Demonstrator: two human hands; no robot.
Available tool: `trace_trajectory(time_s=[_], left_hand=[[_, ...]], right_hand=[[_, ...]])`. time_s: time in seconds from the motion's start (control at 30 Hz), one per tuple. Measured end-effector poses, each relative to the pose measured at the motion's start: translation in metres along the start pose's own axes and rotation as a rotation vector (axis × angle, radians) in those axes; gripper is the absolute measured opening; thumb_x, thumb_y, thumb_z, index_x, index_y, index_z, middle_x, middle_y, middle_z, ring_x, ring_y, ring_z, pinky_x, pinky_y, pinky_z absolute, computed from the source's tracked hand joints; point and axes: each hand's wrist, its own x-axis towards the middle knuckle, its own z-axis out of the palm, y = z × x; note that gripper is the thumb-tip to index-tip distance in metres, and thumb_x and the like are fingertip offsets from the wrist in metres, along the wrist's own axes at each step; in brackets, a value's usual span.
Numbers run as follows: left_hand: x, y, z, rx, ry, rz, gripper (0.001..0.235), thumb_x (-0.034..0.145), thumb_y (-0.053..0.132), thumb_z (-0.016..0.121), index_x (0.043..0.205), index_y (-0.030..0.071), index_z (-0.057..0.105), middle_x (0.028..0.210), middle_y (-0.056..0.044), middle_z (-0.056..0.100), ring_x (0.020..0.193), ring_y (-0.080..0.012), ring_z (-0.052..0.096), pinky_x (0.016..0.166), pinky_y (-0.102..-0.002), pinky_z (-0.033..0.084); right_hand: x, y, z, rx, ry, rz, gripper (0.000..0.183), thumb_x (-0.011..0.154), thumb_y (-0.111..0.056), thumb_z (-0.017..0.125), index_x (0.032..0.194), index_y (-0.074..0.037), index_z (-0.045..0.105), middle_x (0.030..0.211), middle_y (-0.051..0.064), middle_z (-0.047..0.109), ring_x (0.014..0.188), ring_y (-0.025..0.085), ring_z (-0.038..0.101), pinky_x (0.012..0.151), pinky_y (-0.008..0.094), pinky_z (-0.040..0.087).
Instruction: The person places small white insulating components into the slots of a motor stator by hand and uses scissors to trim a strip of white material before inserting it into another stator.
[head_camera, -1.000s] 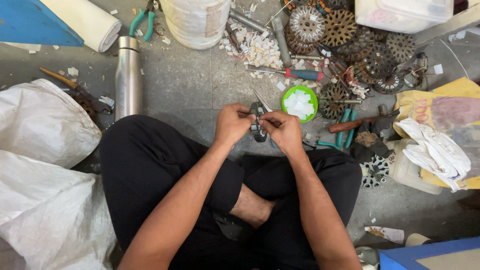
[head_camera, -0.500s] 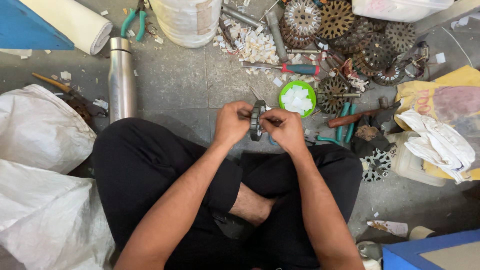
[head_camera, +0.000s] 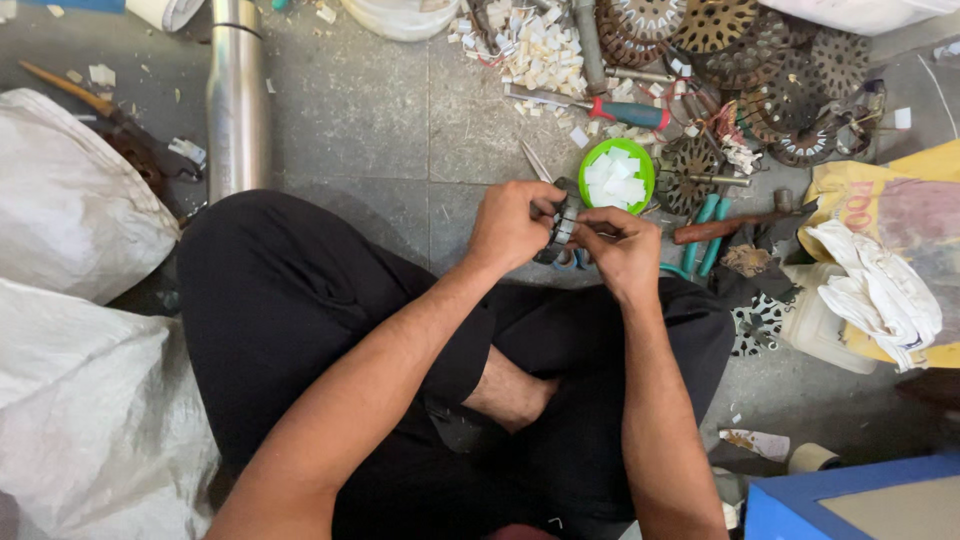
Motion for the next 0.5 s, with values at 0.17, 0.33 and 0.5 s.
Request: trace_trajectory(time_s=[0.17,0.33,0.5], left_hand=[[0.003,0.001,0.000,0.044,0.038,0.030,0.028,0.073,0.002,0.073,0.100,0.007,0.079,0.085,-0.013,0.079,0.075,-0.0242,0.078,0.071,-0.034,0.062],[0.002,0.004,-0.002,0.047,0.051,0.035,0.029,0.071,0.003,0.075,0.100,0.007,0.079,0.085,-0.013,0.079,0.076,-0.0260,0.078,0.073,-0.035,0.062],[0.004,0.005,-0.005,0.036,0.014,0.012,0.034,0.070,0.003,0.075,0.104,0.006,0.078,0.086,-0.013,0.079,0.077,-0.0253,0.078,0.073,-0.034,0.062]], right_hand=[[0.001,0.011,0.001,0.071,0.006,-0.007,0.013,0.091,0.000,0.076,0.102,0.005,0.072,0.086,0.009,0.076,0.073,0.015,0.075,0.055,0.022,0.050],[0.004,0.020,0.001,0.132,0.022,-0.002,0.012,0.092,0.002,0.075,0.102,0.005,0.072,0.084,0.009,0.074,0.071,0.015,0.073,0.054,0.023,0.049],[0.008,0.016,0.004,0.181,0.031,-0.014,0.012,0.091,0.004,0.075,0.102,0.005,0.071,0.084,0.010,0.075,0.071,0.014,0.073,0.056,0.023,0.051]])
